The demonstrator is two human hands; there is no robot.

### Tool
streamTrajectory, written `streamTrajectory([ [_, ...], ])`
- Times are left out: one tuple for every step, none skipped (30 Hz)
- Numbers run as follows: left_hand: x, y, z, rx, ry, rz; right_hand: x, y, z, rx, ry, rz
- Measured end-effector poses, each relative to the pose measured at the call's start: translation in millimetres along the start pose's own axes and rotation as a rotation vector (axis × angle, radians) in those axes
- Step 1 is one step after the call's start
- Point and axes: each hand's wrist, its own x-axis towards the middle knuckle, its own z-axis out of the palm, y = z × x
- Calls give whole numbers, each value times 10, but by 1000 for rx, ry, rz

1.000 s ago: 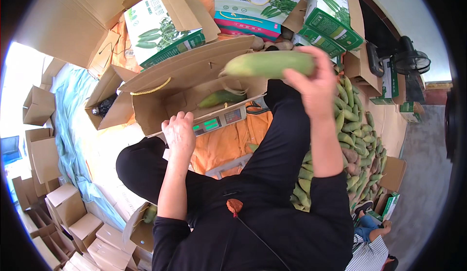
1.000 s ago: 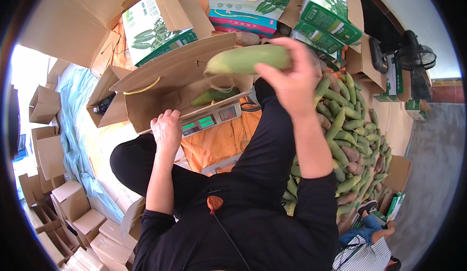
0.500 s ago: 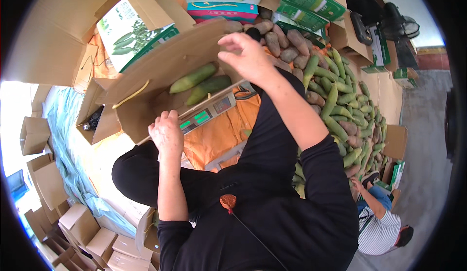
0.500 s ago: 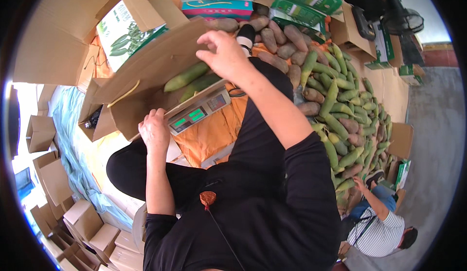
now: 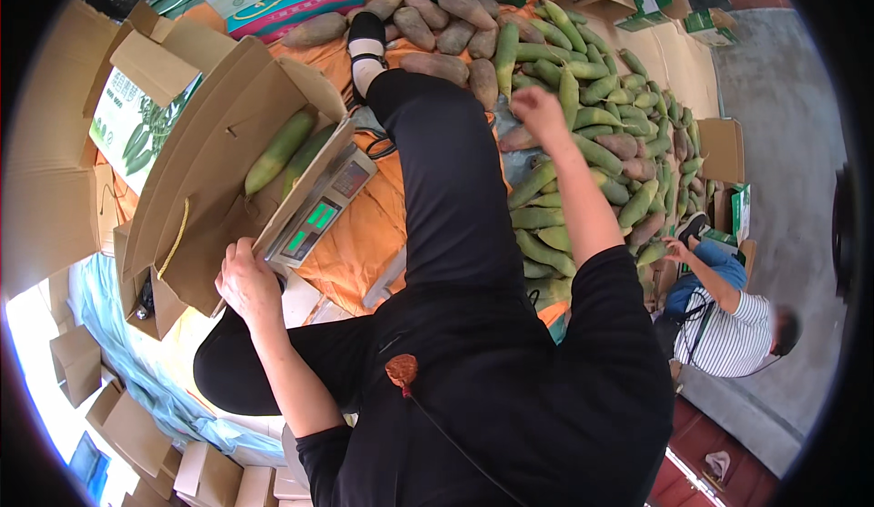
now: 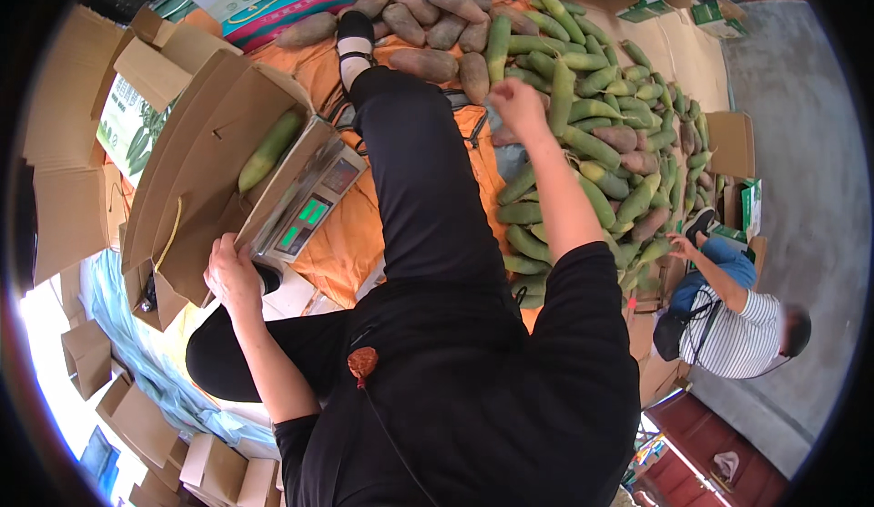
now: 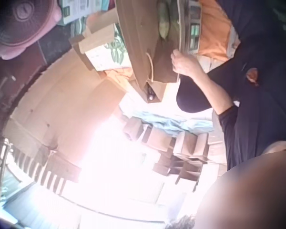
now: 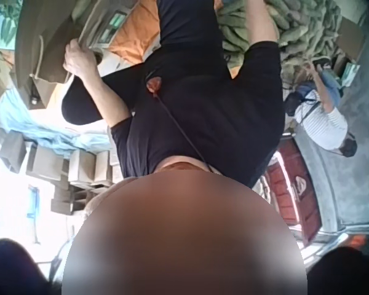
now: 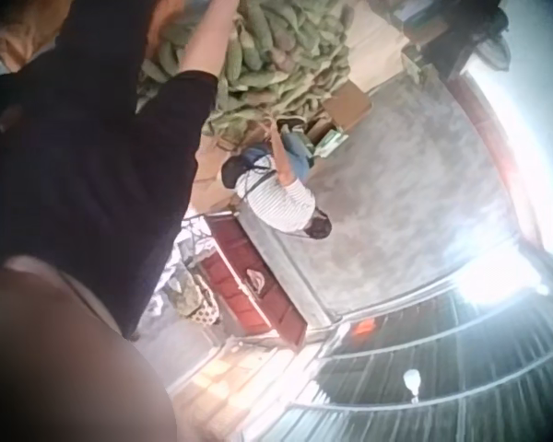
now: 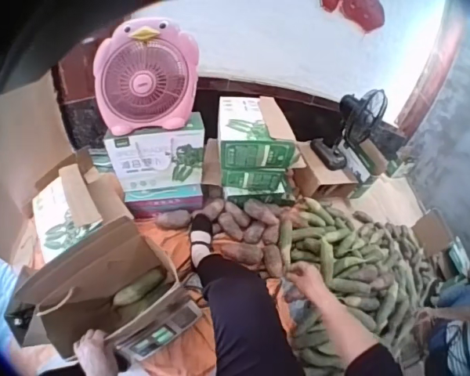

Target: Sort, weigh, and pack green produce into boxes.

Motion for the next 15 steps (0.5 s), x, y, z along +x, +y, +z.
streamTrajectory([
  [-20,-13,-1,-9,6,-9,-134,137,117,120,-72,153],
  [-35,-25,1,-22,11,-16,-308,263,212,238,-140,306],
  [-31,-21,-1,-23,-9,-34,-453,484,313,99,-151,308],
  [-33,-21,4,-22,-13,-23,-599,719,448,-38,-164,309],
  [-19,4,8,-24,-19,-25,-790,957,548,-89,-207,341],
  [-6,16,16,-23,-25,-31,-975,1106,615,-135,-256,371],
  [-19,-31,27,-23,-19,-38,-1134,1064,682,-256,-339,327],
  [-20,-43,28,-18,-23,-31,-1291,1052,703,-380,-415,285],
  [-20,-46,31,-33,-24,-30,-1421,1105,708,-375,-416,293],
  [-15,-27,30,-52,-25,-27,-1547,1219,695,-402,-417,365],
  [-8,-3,21,-55,-30,-29,-1640,1286,668,-426,-422,437],
  [-6,8,23,-51,-35,-23,-1711,1364,612,-422,-424,445],
  [-10,-2,22,-57,-23,-21,-1756,1401,537,-509,-368,448],
  [-9,1,21,-64,-11,-17,-1785,1454,444,-597,-311,451],
  [-8,7,21,-60,-14,-15,-1749,1520,344,-665,-373,549],
])
